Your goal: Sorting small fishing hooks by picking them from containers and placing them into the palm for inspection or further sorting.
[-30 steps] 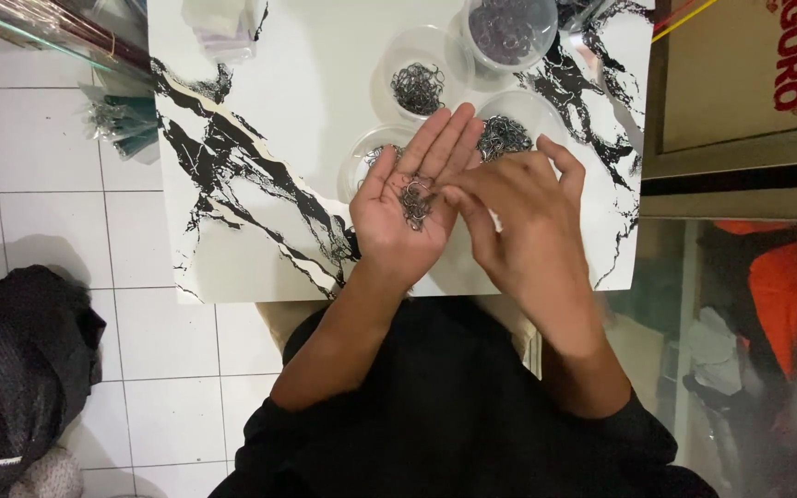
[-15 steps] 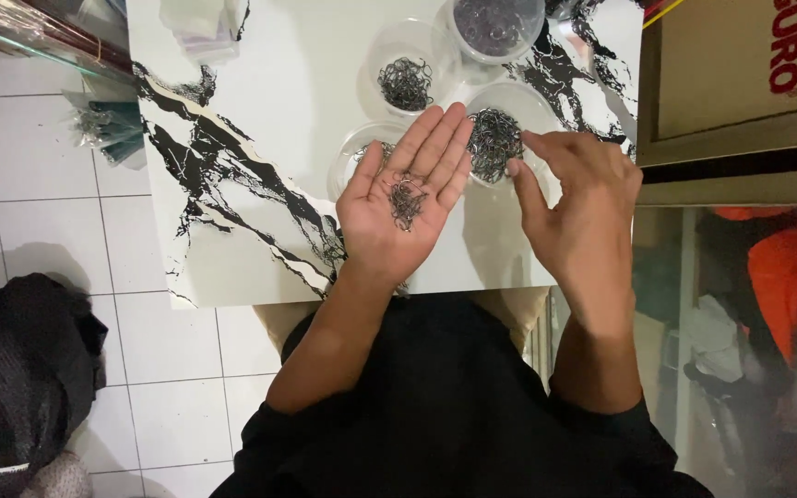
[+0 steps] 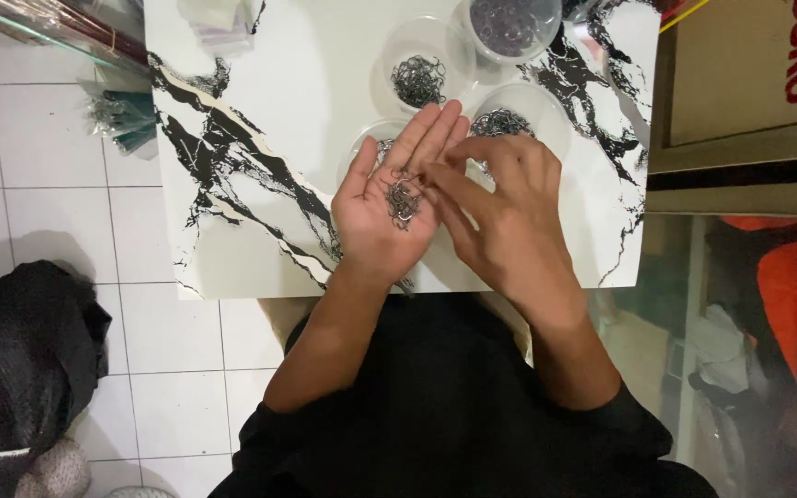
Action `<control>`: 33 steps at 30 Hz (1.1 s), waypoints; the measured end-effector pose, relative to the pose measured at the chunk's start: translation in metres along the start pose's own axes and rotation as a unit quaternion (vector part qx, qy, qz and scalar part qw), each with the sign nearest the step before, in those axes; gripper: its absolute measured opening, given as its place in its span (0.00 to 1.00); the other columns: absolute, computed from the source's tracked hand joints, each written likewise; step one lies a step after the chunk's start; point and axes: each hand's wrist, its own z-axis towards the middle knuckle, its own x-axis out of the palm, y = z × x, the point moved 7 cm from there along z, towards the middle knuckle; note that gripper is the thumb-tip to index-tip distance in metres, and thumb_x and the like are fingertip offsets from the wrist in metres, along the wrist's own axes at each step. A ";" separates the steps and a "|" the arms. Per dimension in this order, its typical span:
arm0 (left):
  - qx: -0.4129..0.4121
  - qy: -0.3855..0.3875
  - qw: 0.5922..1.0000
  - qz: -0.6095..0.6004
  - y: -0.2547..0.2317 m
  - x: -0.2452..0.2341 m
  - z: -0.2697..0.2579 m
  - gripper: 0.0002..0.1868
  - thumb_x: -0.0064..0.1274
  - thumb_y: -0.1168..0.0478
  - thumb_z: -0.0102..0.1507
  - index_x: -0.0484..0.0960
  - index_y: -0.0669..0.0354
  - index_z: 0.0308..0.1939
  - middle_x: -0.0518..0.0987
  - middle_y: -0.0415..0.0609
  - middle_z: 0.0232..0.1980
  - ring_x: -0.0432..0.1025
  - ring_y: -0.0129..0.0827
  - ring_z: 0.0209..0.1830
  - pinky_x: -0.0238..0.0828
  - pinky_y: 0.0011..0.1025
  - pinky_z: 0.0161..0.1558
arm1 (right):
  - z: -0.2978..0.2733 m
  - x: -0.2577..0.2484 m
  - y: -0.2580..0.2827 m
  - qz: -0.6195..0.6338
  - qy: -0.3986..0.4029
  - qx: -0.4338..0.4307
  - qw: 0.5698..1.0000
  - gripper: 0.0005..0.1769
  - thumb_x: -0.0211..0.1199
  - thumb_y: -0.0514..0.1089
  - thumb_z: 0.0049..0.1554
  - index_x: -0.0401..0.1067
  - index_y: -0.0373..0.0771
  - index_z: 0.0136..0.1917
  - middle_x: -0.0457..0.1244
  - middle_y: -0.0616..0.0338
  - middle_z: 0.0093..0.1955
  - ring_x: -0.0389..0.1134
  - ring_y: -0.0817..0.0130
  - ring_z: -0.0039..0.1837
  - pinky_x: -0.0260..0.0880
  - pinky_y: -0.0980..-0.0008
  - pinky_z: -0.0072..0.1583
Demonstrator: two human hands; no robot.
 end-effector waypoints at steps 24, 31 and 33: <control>0.030 0.005 0.999 -0.030 -0.019 -0.001 -0.012 0.37 0.27 0.48 0.73 0.50 0.71 0.80 0.48 0.65 0.84 0.42 0.50 0.87 0.32 0.46 0.85 | 0.011 0.026 0.007 0.040 0.012 0.010 0.999 0.07 0.74 0.41 0.60 0.81 0.45 0.52 0.66 0.59 0.58 0.59 0.51 0.62 0.55 0.49 0.63; 0.021 0.011 0.998 -0.050 -0.018 -0.003 -0.010 0.36 0.28 0.49 0.74 0.51 0.71 0.80 0.48 0.65 0.84 0.40 0.49 0.88 0.32 0.41 0.85 | 0.004 0.028 0.010 0.030 -0.067 0.010 0.997 0.05 0.73 0.43 0.64 0.81 0.46 0.54 0.67 0.62 0.57 0.61 0.56 0.58 0.58 0.53 0.66; 0.017 0.023 0.999 -0.036 -0.017 -0.004 -0.009 0.35 0.28 0.49 0.74 0.52 0.68 0.80 0.47 0.63 0.86 0.39 0.48 0.89 0.35 0.40 0.84 | 0.002 0.025 0.008 0.071 -0.074 0.032 0.994 0.06 0.69 0.41 0.66 0.80 0.47 0.56 0.66 0.62 0.57 0.61 0.57 0.60 0.57 0.54 0.68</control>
